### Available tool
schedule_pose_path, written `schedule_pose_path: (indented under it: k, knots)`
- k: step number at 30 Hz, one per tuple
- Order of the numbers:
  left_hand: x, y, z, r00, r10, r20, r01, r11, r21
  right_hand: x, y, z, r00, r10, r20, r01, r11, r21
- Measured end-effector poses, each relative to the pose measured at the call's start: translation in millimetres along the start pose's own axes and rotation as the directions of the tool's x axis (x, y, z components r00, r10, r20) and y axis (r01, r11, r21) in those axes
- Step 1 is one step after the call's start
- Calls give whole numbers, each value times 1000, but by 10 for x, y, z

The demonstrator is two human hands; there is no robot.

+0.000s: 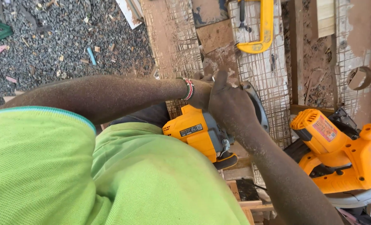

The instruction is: Adjusting the settings of a handheld router using a wrench and manual knobs before testing it on a wooden board.

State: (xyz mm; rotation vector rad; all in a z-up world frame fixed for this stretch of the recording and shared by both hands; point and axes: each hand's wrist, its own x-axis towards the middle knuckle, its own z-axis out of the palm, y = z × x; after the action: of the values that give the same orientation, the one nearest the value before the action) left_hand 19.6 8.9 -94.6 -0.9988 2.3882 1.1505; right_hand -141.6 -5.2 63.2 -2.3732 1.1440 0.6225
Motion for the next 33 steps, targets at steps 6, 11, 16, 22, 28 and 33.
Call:
schedule_pose_path:
  k: [6, 11, 16, 22, 28, 33]
  knots:
    - [128, -15, -4, 999, 7, 41, -7, 1000, 3, 104, 27, 4, 988, -151, -37, 142, 974, -177]
    - [154, -116, -70, 995, 32, 90, -34, 999, 26, 277, 120, 199, 967, -166, -191, 132, 975, -179]
    - [114, 10, -124, 991, 71, 113, -74, 997, 21, 446, 231, 572, 931, -113, -346, 7, 956, -292]
    - [-218, 372, -553, 985, -90, 148, 126, 959, -254, 551, 170, 341, 1000, 16, -5, -16, 981, -196]
    - [-359, 445, -764, 966, -149, 213, 222, 900, -375, 727, 137, -43, 915, 44, 401, -3, 995, -102]
    - [-347, 416, -663, 974, -137, 180, 195, 914, -356, 877, 139, -117, 822, 27, 569, 14, 998, -66]
